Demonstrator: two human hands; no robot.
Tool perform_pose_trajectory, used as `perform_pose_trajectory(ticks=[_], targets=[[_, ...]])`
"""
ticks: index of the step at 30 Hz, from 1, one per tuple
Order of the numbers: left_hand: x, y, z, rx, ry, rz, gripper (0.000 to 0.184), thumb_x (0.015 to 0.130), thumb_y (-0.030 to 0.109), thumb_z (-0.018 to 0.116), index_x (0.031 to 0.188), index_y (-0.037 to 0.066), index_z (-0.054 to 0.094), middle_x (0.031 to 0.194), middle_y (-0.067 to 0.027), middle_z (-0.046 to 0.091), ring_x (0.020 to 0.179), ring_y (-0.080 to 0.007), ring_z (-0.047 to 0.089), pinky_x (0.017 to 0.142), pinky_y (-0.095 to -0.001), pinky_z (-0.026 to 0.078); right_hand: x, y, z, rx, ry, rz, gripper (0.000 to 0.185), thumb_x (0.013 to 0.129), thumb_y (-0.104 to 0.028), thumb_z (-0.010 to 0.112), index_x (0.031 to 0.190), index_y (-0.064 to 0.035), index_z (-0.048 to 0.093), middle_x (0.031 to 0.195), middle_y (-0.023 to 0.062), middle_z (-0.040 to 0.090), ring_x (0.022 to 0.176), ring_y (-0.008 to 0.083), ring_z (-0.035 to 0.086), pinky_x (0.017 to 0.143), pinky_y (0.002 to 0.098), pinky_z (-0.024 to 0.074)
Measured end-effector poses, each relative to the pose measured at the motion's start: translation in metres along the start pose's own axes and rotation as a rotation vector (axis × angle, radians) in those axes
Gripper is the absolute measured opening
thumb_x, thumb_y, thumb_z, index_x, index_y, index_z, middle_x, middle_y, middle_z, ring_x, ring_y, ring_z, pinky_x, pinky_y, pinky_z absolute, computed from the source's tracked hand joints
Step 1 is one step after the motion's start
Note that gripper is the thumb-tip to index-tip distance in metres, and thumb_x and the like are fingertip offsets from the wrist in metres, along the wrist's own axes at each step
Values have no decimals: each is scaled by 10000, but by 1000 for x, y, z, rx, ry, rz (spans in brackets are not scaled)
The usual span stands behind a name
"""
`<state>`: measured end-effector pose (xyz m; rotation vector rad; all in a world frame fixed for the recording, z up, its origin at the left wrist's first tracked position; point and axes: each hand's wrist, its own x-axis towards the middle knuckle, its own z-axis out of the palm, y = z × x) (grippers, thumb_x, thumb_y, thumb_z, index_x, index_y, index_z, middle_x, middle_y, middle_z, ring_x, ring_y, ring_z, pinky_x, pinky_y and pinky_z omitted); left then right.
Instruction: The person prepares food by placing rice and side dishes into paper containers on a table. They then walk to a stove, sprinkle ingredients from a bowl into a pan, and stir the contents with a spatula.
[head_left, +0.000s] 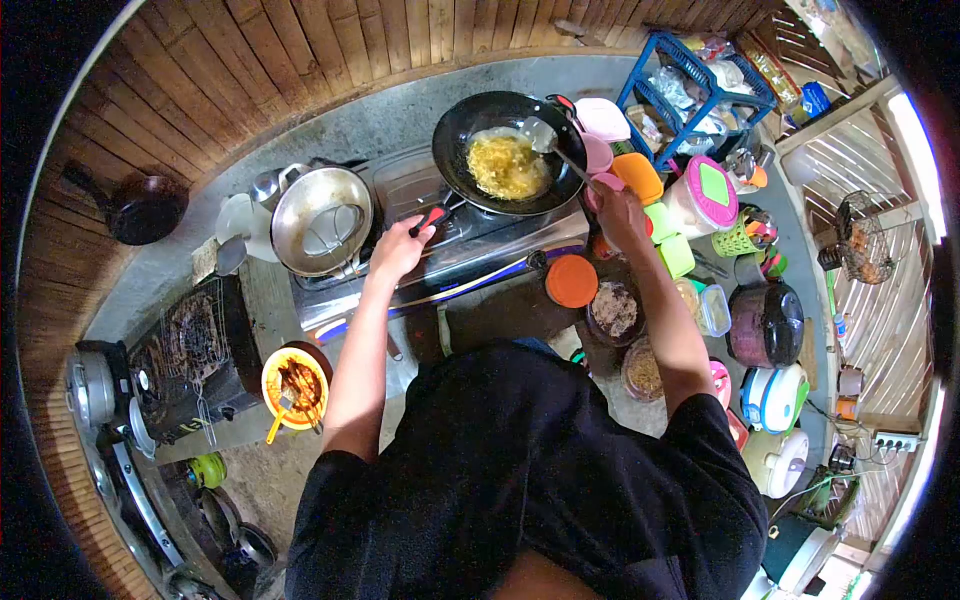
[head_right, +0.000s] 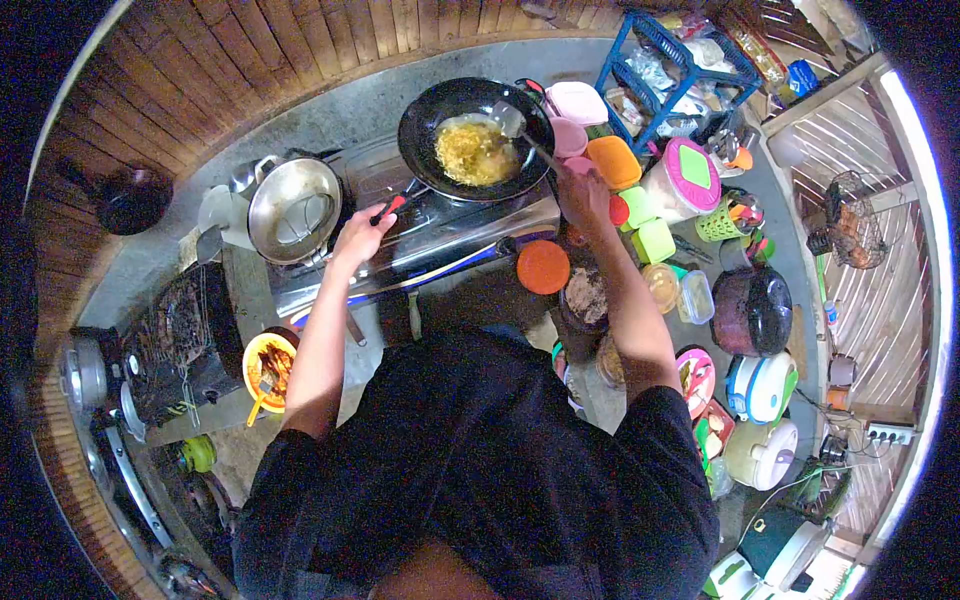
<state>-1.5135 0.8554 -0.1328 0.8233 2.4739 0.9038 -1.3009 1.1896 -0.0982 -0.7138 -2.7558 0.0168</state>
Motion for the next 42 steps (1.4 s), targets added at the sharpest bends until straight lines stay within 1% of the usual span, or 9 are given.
perform_pose_trajectory(ticks=[5,7,10,20,24,26,35,39,42], targets=[[-1,1,1,37,12,-29,423,874,418,559,1211,164,578,1073,-197,623,1031,-361,584,889,-412,462,3,5,32,404,-143,-23,265,905,-192,522,1131,-114,635,826,201,648,725,325,630,677,403,495],[-4,9,-4,54,13,-47,425,872,420,560,1212,165,578,1066,-198,625,1028,-361,585,886,-413,463,3,1,31,672,-311,19,278,917,-194,527,1163,-104,622,818,185,639,707,228,610,664,345,480],[-4,10,-5,59,4,-47,429,869,426,562,1212,168,579,1059,-200,628,1024,-359,589,883,-414,464,-2,-2,30,808,-199,-69,285,909,-173,543,1177,-109,617,782,153,614,698,154,556,644,289,451],[-1,4,-2,59,-11,-63,455,867,441,555,1221,156,575,1086,-202,617,1065,-346,571,915,-397,446,-8,7,-28,-145,150,-89,274,820,-147,572,1089,-169,622,710,169,626,741,353,590,669,460,474],[-1,5,-3,58,-12,-61,456,866,441,557,1222,156,575,1099,-203,612,1071,-345,569,920,-397,445,-12,12,-40,-120,14,-69,264,834,-154,561,1088,-150,632,740,175,642,770,369,602,683,465,484],[0,3,-2,51,-30,-67,456,866,442,553,1220,155,576,1109,-195,610,1072,-346,568,923,-398,444,-12,9,-46,233,-255,88,250,859,-176,555,1086,-114,641,816,163,664,809,339,627,693,438,493],[-6,13,-7,72,12,-34,412,873,435,542,1199,189,591,1060,-185,633,1028,-348,590,881,-407,466,-8,4,-12,797,-389,108,227,876,-102,570,1080,-43,649,894,187,653,776,291,618,708,309,475],[-2,7,-4,60,0,-13,395,871,431,546,1194,209,593,1047,-182,638,1016,-346,596,869,-413,471,2,4,-15,593,-40,-97,228,875,-127,557,1073,-62,650,841,184,653,767,317,617,712,334,489],[-2,8,-4,73,-1,-59,404,870,428,551,1200,199,589,1052,-180,637,1024,-350,592,883,-409,466,2,-4,-25,304,-68,153,228,882,-225,572,1080,-159,663,878,172,655,788,342,629,682,404,490]])
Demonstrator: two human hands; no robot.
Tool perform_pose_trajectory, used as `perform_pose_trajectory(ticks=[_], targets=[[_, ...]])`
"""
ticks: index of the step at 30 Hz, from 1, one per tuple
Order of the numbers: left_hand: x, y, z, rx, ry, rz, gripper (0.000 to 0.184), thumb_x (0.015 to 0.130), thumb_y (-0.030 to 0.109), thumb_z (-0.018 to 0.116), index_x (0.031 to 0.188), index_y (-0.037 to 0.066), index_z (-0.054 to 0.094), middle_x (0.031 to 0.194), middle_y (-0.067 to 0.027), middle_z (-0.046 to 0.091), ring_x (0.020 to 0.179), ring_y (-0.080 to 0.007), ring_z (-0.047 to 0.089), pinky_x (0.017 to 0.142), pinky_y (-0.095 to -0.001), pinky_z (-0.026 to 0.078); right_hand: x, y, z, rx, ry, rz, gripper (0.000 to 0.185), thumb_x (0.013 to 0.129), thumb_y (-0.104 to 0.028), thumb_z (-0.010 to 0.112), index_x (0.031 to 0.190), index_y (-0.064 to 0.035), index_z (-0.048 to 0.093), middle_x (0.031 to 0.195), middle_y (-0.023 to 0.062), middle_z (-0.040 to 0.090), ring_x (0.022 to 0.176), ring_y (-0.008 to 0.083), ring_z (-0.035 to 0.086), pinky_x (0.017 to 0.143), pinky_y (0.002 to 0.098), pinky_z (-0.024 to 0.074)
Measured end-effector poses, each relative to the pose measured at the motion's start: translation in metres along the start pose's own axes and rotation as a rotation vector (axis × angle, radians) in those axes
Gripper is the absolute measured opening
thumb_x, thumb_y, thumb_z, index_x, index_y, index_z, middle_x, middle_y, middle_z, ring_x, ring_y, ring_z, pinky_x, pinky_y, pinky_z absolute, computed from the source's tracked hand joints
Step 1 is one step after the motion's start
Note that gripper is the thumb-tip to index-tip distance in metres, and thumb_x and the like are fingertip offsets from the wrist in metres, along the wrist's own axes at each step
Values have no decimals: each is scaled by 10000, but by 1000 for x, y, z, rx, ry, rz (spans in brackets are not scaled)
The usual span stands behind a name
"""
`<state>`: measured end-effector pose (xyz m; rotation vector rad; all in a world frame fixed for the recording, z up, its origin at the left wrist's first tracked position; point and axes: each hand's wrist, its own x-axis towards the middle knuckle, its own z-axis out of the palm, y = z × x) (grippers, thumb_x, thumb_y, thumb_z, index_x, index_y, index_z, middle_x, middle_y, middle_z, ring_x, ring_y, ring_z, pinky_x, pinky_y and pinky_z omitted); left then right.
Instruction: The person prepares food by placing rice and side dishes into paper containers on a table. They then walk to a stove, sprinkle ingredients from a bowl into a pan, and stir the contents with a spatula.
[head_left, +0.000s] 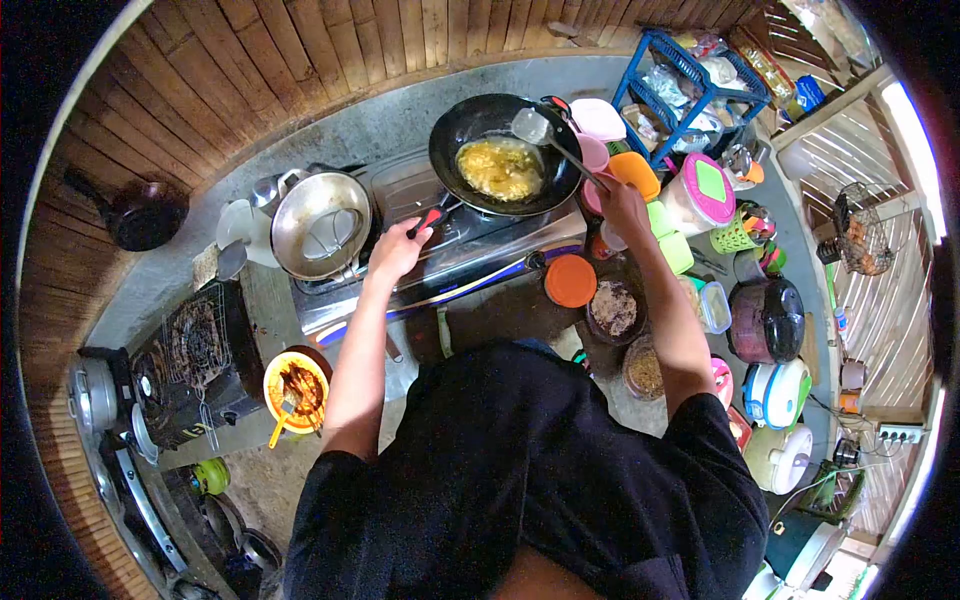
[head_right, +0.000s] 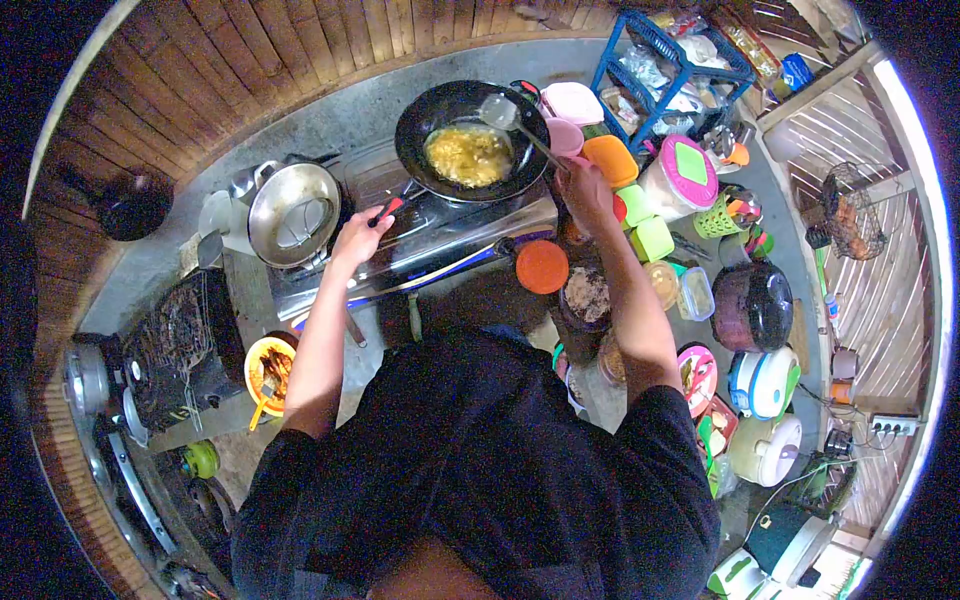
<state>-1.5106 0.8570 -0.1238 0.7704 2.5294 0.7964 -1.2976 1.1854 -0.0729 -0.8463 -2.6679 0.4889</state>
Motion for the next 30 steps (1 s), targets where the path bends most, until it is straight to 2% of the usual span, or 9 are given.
perform_pose_trajectory(ticks=[2,6,11,15,18,20,23,27,30], targets=[[-1,0,0,-9,-1,3,416,868,430,554,1206,191,586,1070,-182,630,1045,-354,581,908,-405,456,0,1,3,-276,118,-104,230,879,-210,565,1082,-165,663,846,190,648,763,383,615,664,423,493],[-3,2,-3,-12,-9,17,423,869,430,553,1214,185,582,1092,-186,621,1071,-358,567,936,-403,439,6,27,36,-310,82,-160,238,881,-225,565,1085,-156,664,835,215,641,757,365,623,663,429,481],[-1,2,-4,-56,-65,-40,427,869,426,555,1221,185,575,1097,-195,615,1080,-362,561,938,-408,436,6,20,37,308,-329,21,244,912,-177,553,1111,-79,653,741,52,605,627,141,515,594,305,431],[-1,2,-3,-54,-67,-29,428,866,424,561,1216,178,578,1092,-197,617,1076,-360,563,929,-404,443,2,24,43,495,-310,-38,254,919,-159,552,1135,-56,637,755,-15,540,656,94,430,585,255,395],[-2,3,-2,-35,-10,-12,416,868,419,561,1208,179,583,1078,-197,622,1061,-360,570,911,-404,452,-4,11,23,354,-161,-158,267,918,-192,551,1142,-74,634,776,60,602,674,157,528,613,302,430],[-7,10,-9,-21,-36,-24,412,871,415,559,1206,176,583,1068,-198,624,1042,-361,579,892,-410,460,-6,6,15,148,65,-157,266,901,-211,554,1128,-100,640,799,162,630,708,289,595,651,385,466],[-4,6,-6,-41,-45,-27,405,873,412,559,1201,177,586,1056,-200,626,1029,-362,585,876,-415,465,-11,-15,-9,-209,77,-53,263,878,-211,556,1105,-111,643,879,229,629,804,388,604,722,461,477],[0,1,-4,-62,-76,-33,400,872,412,558,1199,183,587,1054,-201,626,1028,-363,584,875,-412,466,-6,10,0,-345,34,-95,257,865,-191,560,1092,-100,640,914,210,645,843,370,615,754,469,480],[7,-13,8,-5,36,76,400,875,411,554,1203,184,586,1058,-197,627,1030,-362,583,876,-408,467,-7,21,12,-199,-114,80,258,864,-201,568,1088,-99,644,945,198,654,882,352,624,754,438,492]])
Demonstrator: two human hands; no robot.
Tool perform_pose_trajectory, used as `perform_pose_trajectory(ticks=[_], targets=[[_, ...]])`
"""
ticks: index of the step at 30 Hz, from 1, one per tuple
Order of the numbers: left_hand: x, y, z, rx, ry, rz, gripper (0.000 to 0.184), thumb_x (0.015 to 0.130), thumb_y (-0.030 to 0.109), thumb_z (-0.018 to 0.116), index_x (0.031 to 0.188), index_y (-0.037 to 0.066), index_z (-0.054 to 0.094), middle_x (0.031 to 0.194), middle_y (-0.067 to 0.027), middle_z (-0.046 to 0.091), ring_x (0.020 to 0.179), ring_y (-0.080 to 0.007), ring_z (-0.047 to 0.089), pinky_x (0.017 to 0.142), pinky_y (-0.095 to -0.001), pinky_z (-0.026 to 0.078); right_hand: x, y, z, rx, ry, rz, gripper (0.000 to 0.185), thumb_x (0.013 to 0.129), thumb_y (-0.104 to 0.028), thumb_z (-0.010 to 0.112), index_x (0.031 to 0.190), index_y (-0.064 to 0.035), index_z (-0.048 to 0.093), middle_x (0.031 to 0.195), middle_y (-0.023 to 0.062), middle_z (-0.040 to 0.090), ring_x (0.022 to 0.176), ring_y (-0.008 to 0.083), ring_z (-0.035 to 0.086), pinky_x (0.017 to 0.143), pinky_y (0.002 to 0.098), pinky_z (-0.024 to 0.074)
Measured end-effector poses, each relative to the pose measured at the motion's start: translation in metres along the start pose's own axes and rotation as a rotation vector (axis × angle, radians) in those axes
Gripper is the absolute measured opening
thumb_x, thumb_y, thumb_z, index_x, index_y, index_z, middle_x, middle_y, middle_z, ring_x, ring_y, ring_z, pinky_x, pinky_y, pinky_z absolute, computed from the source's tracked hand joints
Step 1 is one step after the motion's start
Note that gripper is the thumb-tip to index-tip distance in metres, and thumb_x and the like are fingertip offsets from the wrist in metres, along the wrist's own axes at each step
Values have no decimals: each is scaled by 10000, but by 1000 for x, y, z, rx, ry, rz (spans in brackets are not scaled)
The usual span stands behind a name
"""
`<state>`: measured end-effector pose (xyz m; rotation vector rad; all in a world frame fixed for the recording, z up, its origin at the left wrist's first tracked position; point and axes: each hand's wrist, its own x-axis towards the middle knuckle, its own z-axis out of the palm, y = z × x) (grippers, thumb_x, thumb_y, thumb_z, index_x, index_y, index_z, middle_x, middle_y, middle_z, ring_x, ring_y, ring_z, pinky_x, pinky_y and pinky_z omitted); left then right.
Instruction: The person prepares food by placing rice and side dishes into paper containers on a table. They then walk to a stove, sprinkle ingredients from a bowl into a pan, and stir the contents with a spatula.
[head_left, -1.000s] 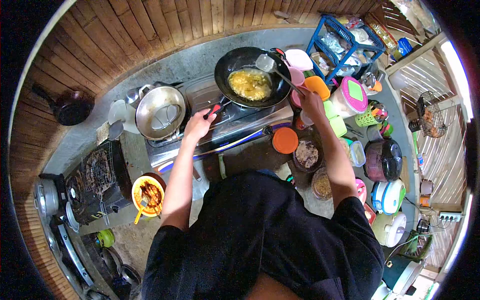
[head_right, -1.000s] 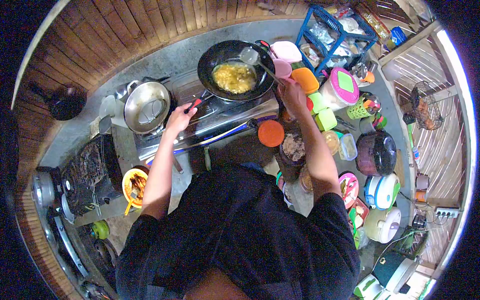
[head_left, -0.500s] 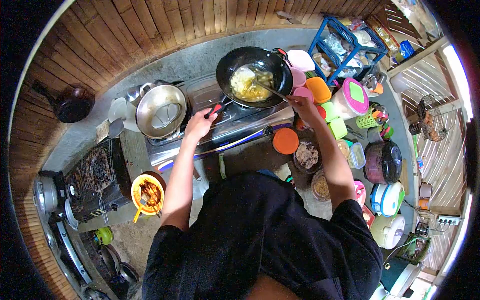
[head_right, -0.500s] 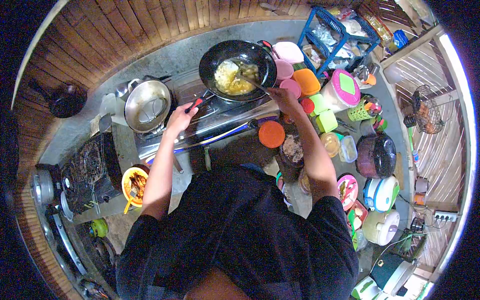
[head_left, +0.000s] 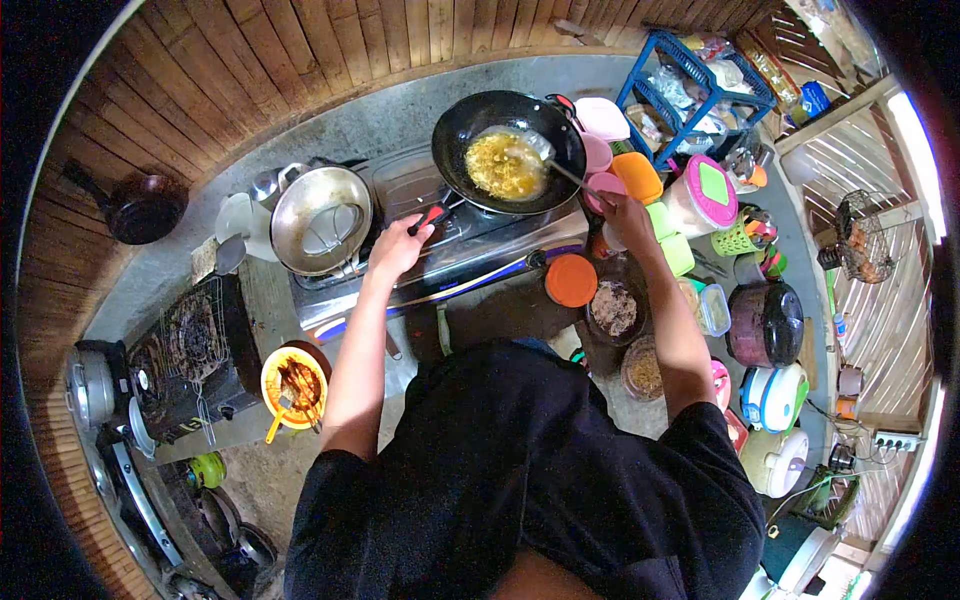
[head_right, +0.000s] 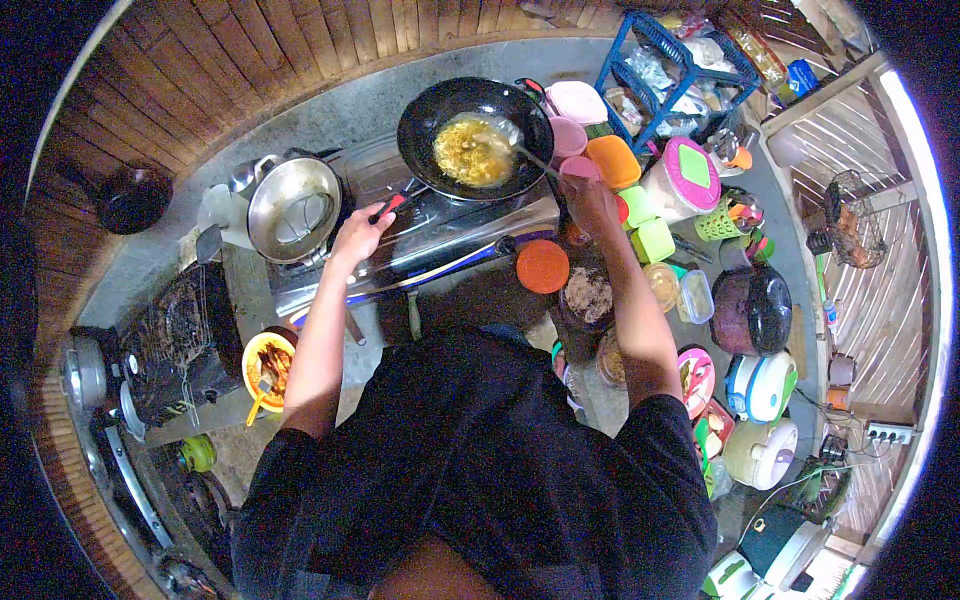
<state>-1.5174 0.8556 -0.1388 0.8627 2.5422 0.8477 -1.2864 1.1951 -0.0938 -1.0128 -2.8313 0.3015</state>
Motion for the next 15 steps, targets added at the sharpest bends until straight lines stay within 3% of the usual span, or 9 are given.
perform_pose_trajectory(ticks=[3,5,6,8,9,11,12,14,15], targets=[[-8,15,-10,-10,-51,-41,415,876,412,551,1210,168,582,1075,-193,625,1040,-360,580,884,-406,464,2,8,17,256,-48,-67,237,871,-170,573,1077,-83,654,923,161,672,819,274,646,714,375,501],[-8,15,-11,0,-41,-69,426,875,417,553,1213,160,579,1080,-192,623,1043,-357,579,887,-406,462,6,16,27,488,-173,-394,265,917,-184,506,1126,-76,627,908,186,667,752,266,647,677,409,496],[-7,15,-10,1,-40,-69,426,875,417,553,1213,160,579,1080,-192,623,1043,-357,579,887,-406,462,5,11,25,489,-173,-396,265,917,-184,506,1126,-76,627,908,186,667,752,266,647,677,409,496],[-8,13,-9,7,-10,-50,433,871,424,559,1217,166,577,1084,-191,623,1049,-353,578,897,-403,458,3,1,21,612,-354,-46,263,908,-154,510,1108,-29,626,929,156,670,767,202,628,669,376,481],[-8,13,-9,6,-9,-51,433,871,424,559,1217,166,577,1084,-191,623,1049,-353,578,897,-403,458,2,-6,15,611,-355,-47,263,908,-154,510,1108,-29,626,929,156,670,767,202,628,669,376,481],[-7,13,-10,-35,-46,-53,434,870,424,561,1219,168,576,1083,-187,625,1052,-349,577,901,-400,454,-1,-15,5,603,-114,-186,218,895,-105,555,1081,-43,650,914,161,668,745,193,614,683,327,482],[-4,8,-7,-35,-47,-52,434,870,424,561,1219,168,576,1083,-187,625,1052,-349,577,901,-400,454,2,-12,8,604,-113,-185,218,895,-105,555,1081,-43,650,914,161,668,745,193,614,683,327,482],[1,-1,-1,-49,-53,-37,427,867,421,566,1215,173,580,1079,-186,627,1048,-349,579,901,-401,454,9,-4,14,390,244,-275,237,888,-151,560,1100,-102,654,844,181,659,765,271,629,682,383,498],[-2,5,-4,-48,-55,-34,427,867,421,566,1215,173,580,1079,-186,627,1048,-349,579,901,-401,454,6,-8,7,389,246,-272,237,888,-151,560,1100,-102,654,844,181,659,765,271,629,682,383,498]])
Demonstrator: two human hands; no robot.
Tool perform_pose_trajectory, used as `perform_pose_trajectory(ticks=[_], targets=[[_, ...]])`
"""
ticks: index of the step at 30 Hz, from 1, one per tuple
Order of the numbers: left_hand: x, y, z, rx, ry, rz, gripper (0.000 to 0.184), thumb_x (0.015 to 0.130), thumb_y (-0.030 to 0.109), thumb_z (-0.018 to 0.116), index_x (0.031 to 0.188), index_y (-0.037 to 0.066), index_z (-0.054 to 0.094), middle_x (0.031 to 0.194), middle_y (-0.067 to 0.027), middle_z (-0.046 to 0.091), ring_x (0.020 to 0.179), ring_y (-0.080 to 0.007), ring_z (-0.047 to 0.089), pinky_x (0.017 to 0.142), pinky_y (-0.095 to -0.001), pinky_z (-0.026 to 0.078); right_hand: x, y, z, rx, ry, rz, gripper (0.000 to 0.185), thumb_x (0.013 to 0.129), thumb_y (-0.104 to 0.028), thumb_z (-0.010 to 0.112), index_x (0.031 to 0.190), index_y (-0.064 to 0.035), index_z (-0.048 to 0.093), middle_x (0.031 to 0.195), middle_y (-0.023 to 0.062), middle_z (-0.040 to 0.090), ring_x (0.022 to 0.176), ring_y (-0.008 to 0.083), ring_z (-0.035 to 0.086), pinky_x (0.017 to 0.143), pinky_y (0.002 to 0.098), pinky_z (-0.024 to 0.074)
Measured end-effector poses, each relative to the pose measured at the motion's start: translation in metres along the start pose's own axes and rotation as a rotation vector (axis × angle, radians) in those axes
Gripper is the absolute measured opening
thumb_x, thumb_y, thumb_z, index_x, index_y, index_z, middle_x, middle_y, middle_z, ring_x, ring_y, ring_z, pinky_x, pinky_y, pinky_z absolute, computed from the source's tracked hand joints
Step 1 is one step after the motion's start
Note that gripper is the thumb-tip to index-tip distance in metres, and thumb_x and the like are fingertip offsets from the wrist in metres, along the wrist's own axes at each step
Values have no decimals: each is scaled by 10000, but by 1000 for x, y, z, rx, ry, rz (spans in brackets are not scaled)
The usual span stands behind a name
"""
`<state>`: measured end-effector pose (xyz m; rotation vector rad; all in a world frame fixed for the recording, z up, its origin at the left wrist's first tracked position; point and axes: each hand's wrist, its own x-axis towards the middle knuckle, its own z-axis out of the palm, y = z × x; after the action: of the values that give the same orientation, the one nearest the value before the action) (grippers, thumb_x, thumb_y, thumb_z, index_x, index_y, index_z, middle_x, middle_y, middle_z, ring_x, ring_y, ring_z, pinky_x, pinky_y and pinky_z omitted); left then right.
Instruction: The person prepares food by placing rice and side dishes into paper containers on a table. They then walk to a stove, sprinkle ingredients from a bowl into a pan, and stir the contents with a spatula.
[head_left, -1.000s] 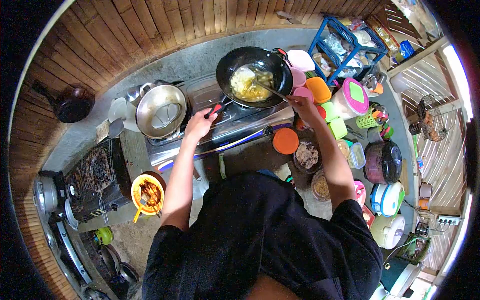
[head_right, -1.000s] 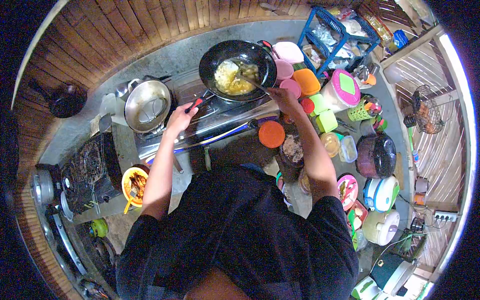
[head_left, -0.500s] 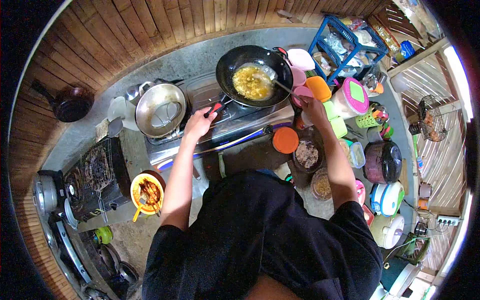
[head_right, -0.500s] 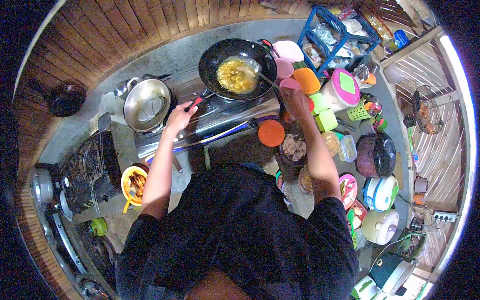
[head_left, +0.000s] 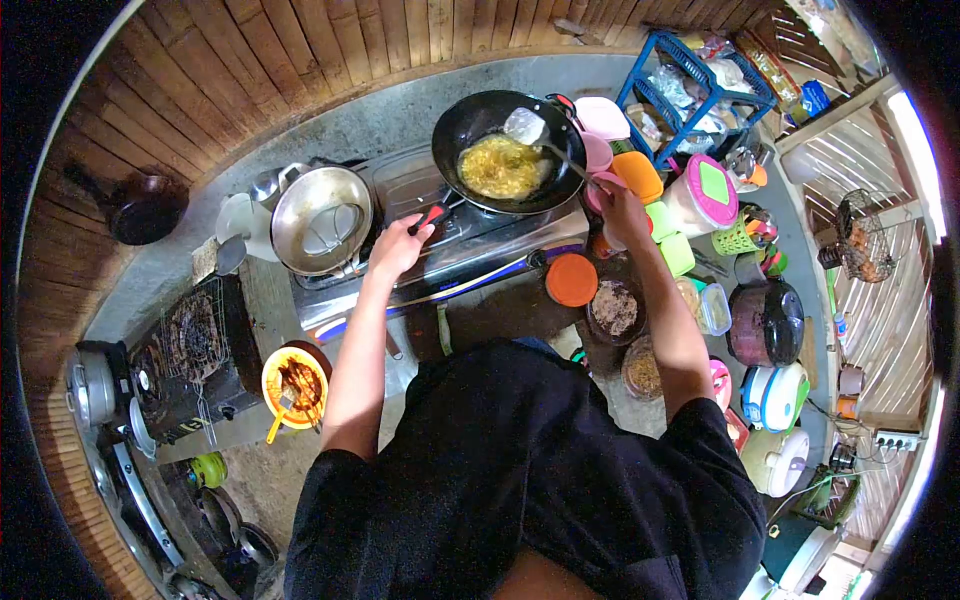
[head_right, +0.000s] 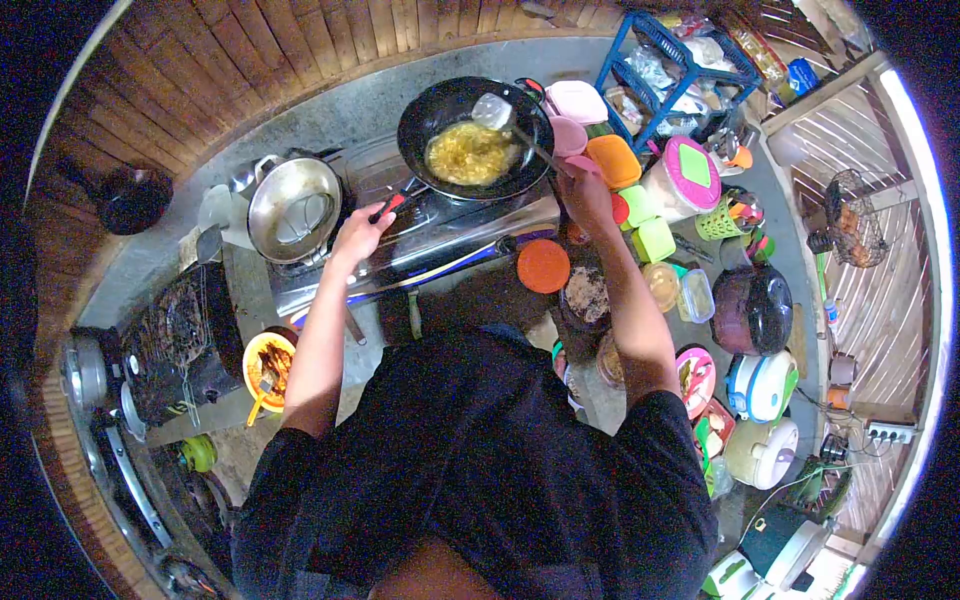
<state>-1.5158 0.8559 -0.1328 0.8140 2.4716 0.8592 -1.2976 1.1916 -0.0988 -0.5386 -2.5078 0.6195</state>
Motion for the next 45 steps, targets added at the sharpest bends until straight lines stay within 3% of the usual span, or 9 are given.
perform_pose_trajectory(ticks=[2,5,9,14,17,26,30,38,45], targets=[[-9,16,-10,23,1,-52,420,866,420,567,1211,181,584,1065,-192,630,1034,-349,586,892,-403,457,3,-25,-15,-442,-42,106,252,878,-203,557,1108,-163,652,817,197,650,788,348,626,710,448,502],[-4,7,-5,13,-18,-35,419,866,422,565,1209,183,585,1059,-197,631,1033,-349,588,892,-403,457,5,-10,-7,-525,-51,88,253,873,-216,541,1098,-207,656,814,215,640,743,375,614,717,475,500],[-2,5,-3,-2,-27,-46,408,871,421,557,1208,192,586,1056,-196,633,1033,-349,588,890,-404,457,6,30,24,-371,-142,63,245,877,-214,554,1091,-166,663,724,177,623,652,304,603,634,411,494],[0,-2,1,2,26,17,406,872,416,558,1205,184,587,1052,-200,632,1027,-354,589,881,-406,461,6,30,33,301,-329,255,242,883,-168,595,1098,-73,653,691,61,572,637,144,500,580,306,420],[-7,11,-7,1,-8,-33,411,872,413,558,1204,173,586,1050,-208,629,1030,-357,586,879,-405,463,4,31,28,225,-212,17,252,879,-147,604,1118,-78,642,737,73,616,655,167,552,615,321,447],[-2,2,-2,17,7,-18,413,874,419,556,1204,174,586,1033,-214,633,1018,-360,591,862,-424,466,-4,-6,-24,-455,-68,45,251,887,-235,525,1085,-156,658,830,192,654,805,392,623,708,468,498],[4,-9,6,20,44,25,415,873,423,557,1209,181,583,1025,-211,636,1014,-363,591,857,-425,467,-12,-2,-26,-435,-185,128,265,888,-263,524,1090,-154,654,837,211,651,815,399,620,714,468,502],[0,1,-1,6,-8,-48,422,871,432,558,1213,186,580,1036,-199,638,1019,-359,593,870,-417,466,-17,1,-1,316,-342,69,244,897,-115,517,1100,-51,636,922,197,655,798,280,650,707,383,500],[-3,4,-2,24,3,-20,417,872,433,559,1211,192,583,1056,-196,632,1035,-359,584,889,-417,458,-2,-19,-8,-46,-90,95,253,894,-157,549,1131,-121,632,845,190,643,801,336,621,690,403,488]])
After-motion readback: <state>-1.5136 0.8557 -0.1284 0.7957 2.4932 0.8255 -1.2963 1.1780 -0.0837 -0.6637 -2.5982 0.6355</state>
